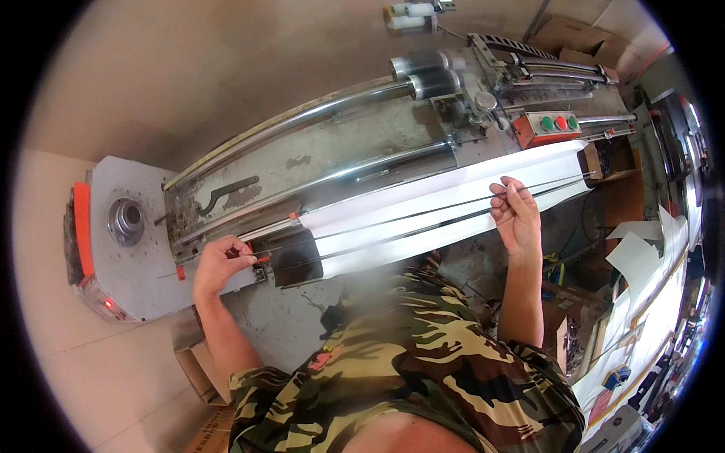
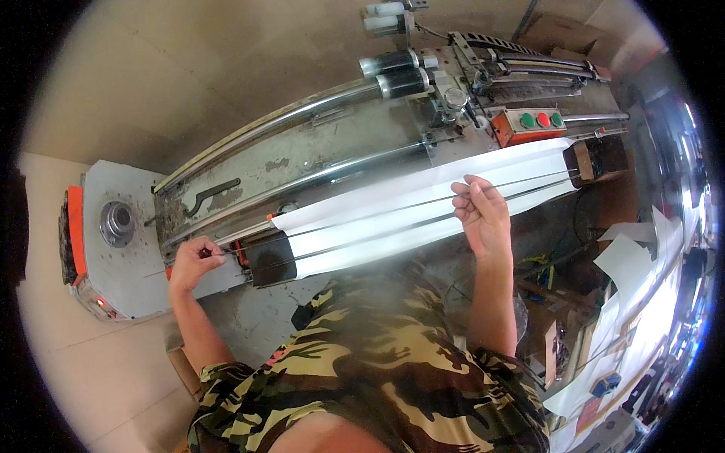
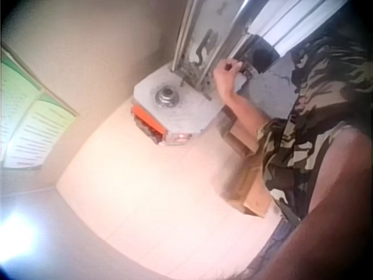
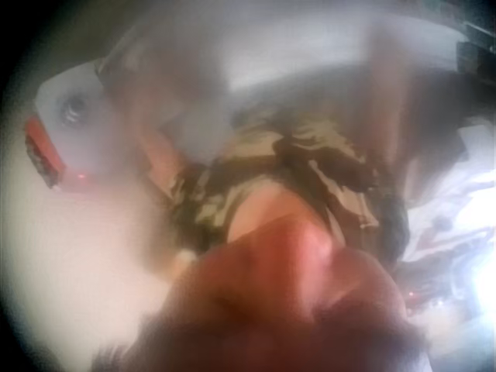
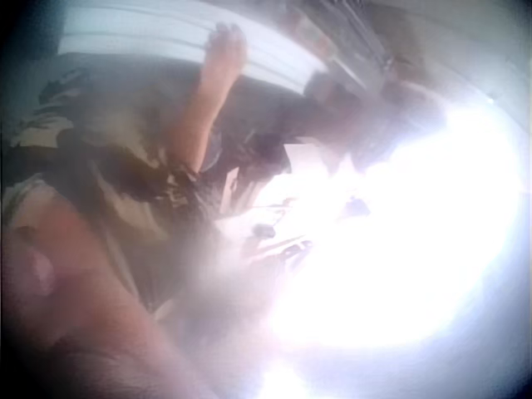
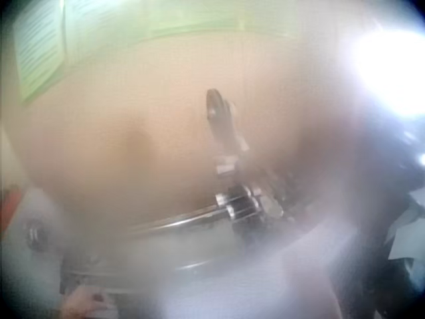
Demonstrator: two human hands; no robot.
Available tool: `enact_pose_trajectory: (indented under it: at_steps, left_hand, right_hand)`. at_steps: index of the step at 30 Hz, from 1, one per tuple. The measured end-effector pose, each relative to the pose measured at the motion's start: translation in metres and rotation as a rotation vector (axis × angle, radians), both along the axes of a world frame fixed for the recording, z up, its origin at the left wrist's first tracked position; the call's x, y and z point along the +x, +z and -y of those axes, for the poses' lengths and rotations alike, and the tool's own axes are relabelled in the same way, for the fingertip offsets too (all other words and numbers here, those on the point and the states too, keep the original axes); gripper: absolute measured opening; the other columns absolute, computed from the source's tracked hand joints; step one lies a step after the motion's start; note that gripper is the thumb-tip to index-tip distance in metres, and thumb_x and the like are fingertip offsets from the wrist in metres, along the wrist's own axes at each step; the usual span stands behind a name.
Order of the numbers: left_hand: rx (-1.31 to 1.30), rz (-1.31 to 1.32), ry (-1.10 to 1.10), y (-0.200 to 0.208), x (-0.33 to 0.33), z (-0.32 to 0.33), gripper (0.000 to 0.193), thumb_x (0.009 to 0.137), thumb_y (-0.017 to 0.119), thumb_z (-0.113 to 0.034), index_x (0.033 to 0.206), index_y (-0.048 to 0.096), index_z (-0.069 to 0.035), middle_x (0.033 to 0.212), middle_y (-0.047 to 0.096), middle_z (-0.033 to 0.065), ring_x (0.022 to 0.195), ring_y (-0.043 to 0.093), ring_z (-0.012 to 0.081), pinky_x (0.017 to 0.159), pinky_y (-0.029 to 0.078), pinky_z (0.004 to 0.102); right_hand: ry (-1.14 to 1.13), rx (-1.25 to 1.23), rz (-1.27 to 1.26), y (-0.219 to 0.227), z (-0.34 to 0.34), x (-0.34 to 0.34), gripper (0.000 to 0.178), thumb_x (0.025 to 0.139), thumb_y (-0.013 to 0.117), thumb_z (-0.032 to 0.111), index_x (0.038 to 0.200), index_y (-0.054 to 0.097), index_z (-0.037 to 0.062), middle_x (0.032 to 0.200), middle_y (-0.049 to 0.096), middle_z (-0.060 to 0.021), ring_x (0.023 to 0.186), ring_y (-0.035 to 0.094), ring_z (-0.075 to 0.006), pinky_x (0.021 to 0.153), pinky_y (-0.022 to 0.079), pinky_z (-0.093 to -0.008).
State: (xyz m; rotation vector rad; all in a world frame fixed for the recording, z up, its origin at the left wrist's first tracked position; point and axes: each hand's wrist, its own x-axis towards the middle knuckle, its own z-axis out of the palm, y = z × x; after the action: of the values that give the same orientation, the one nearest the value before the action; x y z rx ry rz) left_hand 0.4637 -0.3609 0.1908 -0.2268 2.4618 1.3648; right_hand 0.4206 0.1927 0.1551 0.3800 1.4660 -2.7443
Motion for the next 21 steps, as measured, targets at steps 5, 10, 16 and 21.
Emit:
enact_pose_trajectory:
  at_steps: [5, 10, 16, 21]
  left_hand:
    - [-0.016, -0.035, -0.034, -0.012, -0.001, -0.015, 0.013, 0.075, 0.079, 0.001, 0.078, 0.066, -0.001, 0.079, 0.064, 0.0017, 0.072, 0.06, 0.0089, 0.065, 0.048, 0.0257]
    - [0.061, -0.133, -0.07, -0.046, -0.008, -0.061, 0.012, 0.077, 0.079, -0.005, 0.082, 0.069, -0.001, 0.081, 0.065, 0.0048, 0.073, 0.063, 0.0128, 0.067, 0.049, 0.0276]
    - [-0.066, -0.286, -0.208, -0.116, -0.017, -0.134, 0.015, 0.081, 0.074, -0.019, 0.083, 0.07, -0.004, 0.079, 0.064, 0.0124, 0.073, 0.063, 0.0287, 0.068, 0.05, 0.0382]
    - [-0.049, -0.279, -0.309, -0.153, -0.028, -0.193, 0.018, 0.084, 0.071, -0.021, 0.08, 0.068, -0.003, 0.077, 0.061, 0.0141, 0.073, 0.062, 0.0319, 0.066, 0.047, 0.0412]
  right_hand:
    - [-0.003, 0.034, 0.018, -0.009, 0.006, 0.001, 0.028, 0.103, 0.058, 0.014, 0.127, 0.056, -0.0006, 0.104, 0.071, -0.0144, 0.083, 0.068, -0.0148, 0.07, 0.055, -0.0245]
    - [0.0, 0.009, 0.119, -0.031, 0.019, 0.001, 0.034, 0.104, 0.056, 0.014, 0.135, 0.052, 0.0012, 0.11, 0.07, -0.0132, 0.083, 0.067, -0.0131, 0.07, 0.057, -0.0232]
    - [-0.166, 0.128, 0.339, -0.058, 0.028, 0.021, 0.042, 0.1, 0.058, 0.016, 0.136, 0.047, -0.0015, 0.116, 0.066, -0.0165, 0.092, 0.067, -0.0217, 0.074, 0.055, -0.032]
    - [-0.206, 0.21, 0.525, -0.074, 0.03, 0.074, 0.028, 0.098, 0.063, 0.018, 0.12, 0.061, -0.0001, 0.106, 0.067, -0.009, 0.087, 0.064, -0.0187, 0.072, 0.054, -0.0316]
